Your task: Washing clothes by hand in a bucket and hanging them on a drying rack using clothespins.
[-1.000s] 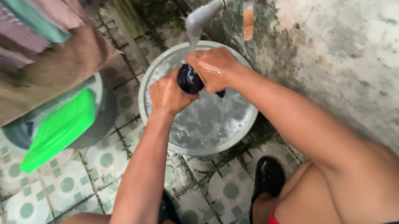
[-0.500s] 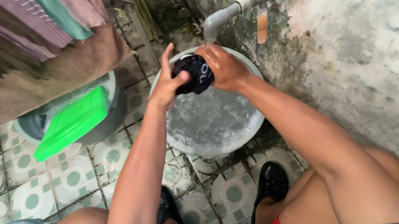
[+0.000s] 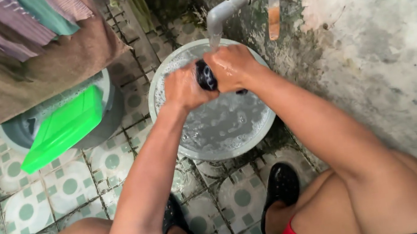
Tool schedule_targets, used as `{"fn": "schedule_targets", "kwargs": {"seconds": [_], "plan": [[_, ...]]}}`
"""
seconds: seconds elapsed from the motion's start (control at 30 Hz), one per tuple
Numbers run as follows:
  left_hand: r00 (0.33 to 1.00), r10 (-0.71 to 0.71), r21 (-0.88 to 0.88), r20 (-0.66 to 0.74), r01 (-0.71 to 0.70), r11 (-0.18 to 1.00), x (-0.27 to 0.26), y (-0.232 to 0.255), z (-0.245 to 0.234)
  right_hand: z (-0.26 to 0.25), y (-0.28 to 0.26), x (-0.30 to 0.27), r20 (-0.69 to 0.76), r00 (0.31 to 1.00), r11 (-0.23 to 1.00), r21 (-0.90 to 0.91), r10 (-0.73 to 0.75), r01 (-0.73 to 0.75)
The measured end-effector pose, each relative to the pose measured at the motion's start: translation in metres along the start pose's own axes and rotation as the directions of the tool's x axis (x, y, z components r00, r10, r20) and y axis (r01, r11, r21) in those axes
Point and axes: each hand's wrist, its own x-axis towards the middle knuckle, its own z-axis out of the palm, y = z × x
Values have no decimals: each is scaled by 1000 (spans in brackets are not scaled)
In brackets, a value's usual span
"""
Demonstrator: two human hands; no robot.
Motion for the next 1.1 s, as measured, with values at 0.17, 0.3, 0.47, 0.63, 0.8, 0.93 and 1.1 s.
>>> {"fn": "schedule_targets", "kwargs": {"seconds": [0.17,0.3,0.47,0.63,0.8,0.93,1.1], "plan": [[998,38,118,-41,-33,992,-9,-13,8,24,51,-11,-95,972,896,377,-214,234],[983,116,166,-144,-92,982,-25,-30,4,36,109,-36,194,981,645,748,10,-154],[980,96,191,-176,-61,980,-42,-26,-3,-33,81,-75,275,943,-121,959,185,-256],[968,172,230,-184,-128,965,-58,-11,-13,-19,104,-90,67,989,-539,842,132,15],[967,141,192,-212,-100,976,-63,-14,-21,11,89,-83,-219,901,-615,669,374,418],[965,144,187,-219,-103,977,-67,-14,-27,8,43,-87,-146,934,198,977,326,83],[993,53,59,-107,-47,997,-67,5,-33,-7,-31,-90,-432,853,946,-2,-293,324]]}}
